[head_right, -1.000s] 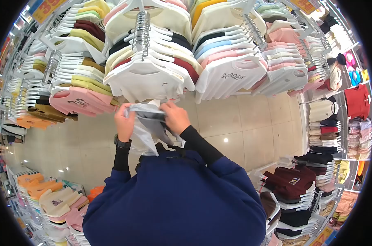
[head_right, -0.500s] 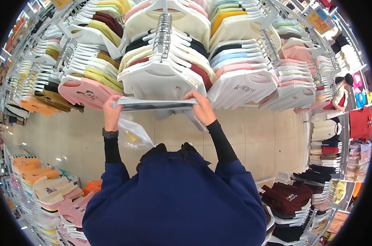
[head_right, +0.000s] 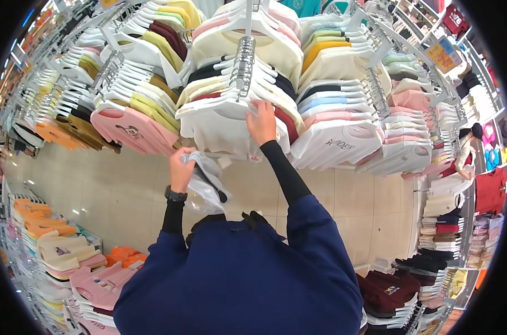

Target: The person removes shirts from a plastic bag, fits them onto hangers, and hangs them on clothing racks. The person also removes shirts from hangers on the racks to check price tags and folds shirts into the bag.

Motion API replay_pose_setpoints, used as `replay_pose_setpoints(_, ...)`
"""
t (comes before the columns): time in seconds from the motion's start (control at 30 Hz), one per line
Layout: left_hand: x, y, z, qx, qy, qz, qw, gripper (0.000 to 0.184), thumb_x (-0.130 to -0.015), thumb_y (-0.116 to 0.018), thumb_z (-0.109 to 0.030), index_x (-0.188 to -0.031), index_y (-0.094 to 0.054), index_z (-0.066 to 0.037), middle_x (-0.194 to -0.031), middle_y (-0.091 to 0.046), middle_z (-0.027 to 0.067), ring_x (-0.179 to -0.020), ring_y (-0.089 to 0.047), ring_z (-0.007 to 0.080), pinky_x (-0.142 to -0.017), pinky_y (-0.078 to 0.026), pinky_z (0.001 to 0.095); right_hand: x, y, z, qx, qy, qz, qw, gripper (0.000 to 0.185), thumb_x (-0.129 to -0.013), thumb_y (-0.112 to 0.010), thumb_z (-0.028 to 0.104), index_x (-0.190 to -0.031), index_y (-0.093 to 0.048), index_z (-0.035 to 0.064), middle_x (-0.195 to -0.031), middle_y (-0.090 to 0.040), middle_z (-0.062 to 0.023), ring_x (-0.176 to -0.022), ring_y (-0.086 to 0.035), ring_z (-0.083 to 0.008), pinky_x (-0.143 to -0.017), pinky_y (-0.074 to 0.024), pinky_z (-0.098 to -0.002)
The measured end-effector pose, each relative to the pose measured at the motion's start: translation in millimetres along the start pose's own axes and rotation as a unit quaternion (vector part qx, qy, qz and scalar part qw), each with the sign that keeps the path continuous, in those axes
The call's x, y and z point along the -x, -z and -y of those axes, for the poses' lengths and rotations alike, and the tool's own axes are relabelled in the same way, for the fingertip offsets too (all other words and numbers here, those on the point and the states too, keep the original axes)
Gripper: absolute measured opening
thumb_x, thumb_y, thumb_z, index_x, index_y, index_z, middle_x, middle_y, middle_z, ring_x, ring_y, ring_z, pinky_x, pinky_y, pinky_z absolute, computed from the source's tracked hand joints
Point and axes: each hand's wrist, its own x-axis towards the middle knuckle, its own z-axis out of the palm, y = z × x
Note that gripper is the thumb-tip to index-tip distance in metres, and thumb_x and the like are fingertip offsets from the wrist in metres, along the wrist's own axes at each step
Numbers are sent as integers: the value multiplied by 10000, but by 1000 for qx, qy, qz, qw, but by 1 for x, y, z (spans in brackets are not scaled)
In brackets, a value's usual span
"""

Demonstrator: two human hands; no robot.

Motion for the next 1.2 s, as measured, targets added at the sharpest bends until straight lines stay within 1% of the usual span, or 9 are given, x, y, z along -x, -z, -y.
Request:
replay_pose_setpoints(0.3, 18, 13, 7, 42, 52, 19, 998, 91, -775, -661, -39, -789, -589, 16, -637, -530, 8, -629, -459, 68, -575, -400, 261, 13, -30, 7, 42, -2, -20, 999, 374, -811, -718, 196, -1095, -572, 3, -969, -609, -165, -871, -610, -309, -772, -490, -388)
replay_pose_setpoints(0.4, 21, 14, 11, 15, 36, 16, 999, 86, -777, -668, -44, -810, -611, 12, -652, -554, 4, -637, -464, 61, -578, -404, 258, 11, -28, 0, -8, -75, 112, 991, 453, -844, -702, 246, -1166, -556, -37, -973, -644, -205, -889, -628, -328, -799, -490, -381)
replay_pose_setpoints(0.6, 21, 13, 14, 3, 20, 14, 1000, 140, -787, -683, -86, -861, -625, 17, -684, -594, 40, -648, -504, 89, -608, -430, 277, 9, 7, 8, -30, -114, 29, 993, 480, -897, -660, 248, -1239, -528, -62, -997, -652, -231, -909, -637, -283, -829, -476, -343)
replay_pose_setpoints(0.63, 19, 12, 14, -5, 4, 4, 1000, 147, -786, -684, -91, -866, -625, 17, -689, -600, 56, -649, -517, 106, -618, -436, 286, 9, 14, 3, -87, -104, 20, 991, 449, -906, -653, 219, -1232, -533, -65, -1004, -664, -185, -914, -621, -212, -835, -475, -330)
replay_pose_setpoints(0.7, 13, 13, 14, -23, -27, -15, 999, 162, -785, -685, -102, -875, -623, 18, -699, -612, 86, -651, -542, 141, -636, -448, 303, 13, 37, 19, -161, -63, -13, 985, 423, -883, -669, 230, -1169, -558, -61, -914, -671, -185, -785, -634, -214, -741, -488, -310)
replay_pose_setpoints(0.77, 3, 16, 18, -48, -38, -29, 998, 162, -767, -683, -93, -867, -627, 23, -720, -630, 128, -669, -593, 199, -658, -461, 322, 32, 62, 30, -136, -78, 12, 987, 394, -881, -672, 206, -1164, -570, -49, -943, -683, -170, -816, -643, -199, -757, -490, -305)
replay_pose_setpoints(0.83, -6, 18, 27, -57, -45, -54, 996, 163, -756, -681, -86, -859, -627, 28, -728, -635, 136, -679, -612, 215, -660, -465, 329, 62, 86, 38, -161, -143, 81, 973, 346, -879, -668, 193, -1123, -595, -42, -834, -665, -109, -721, -590, -139, -669, -473, -298)
replay_pose_setpoints(1.03, -26, 22, 5, -65, -48, -69, 994, 166, -755, -653, -57, -883, -642, 47, -724, -643, 149, -657, -617, 213, -645, -472, 345, 133, 131, 65, -188, -164, 179, 952, 199, -833, -690, 145, -933, -667, -25, -663, -595, -44, -590, -500, -97, -547, -404, -276)
replay_pose_setpoints(1.2, -33, 25, 0, -39, -5, -71, 997, 170, -786, -659, -73, -902, -649, 52, -692, -627, 124, -632, -580, 164, -628, -473, 320, 152, 125, 72, -167, -185, 135, 959, 182, -811, -702, 133, -892, -671, -26, -648, -587, -61, -549, -492, -120, -520, -393, -290)
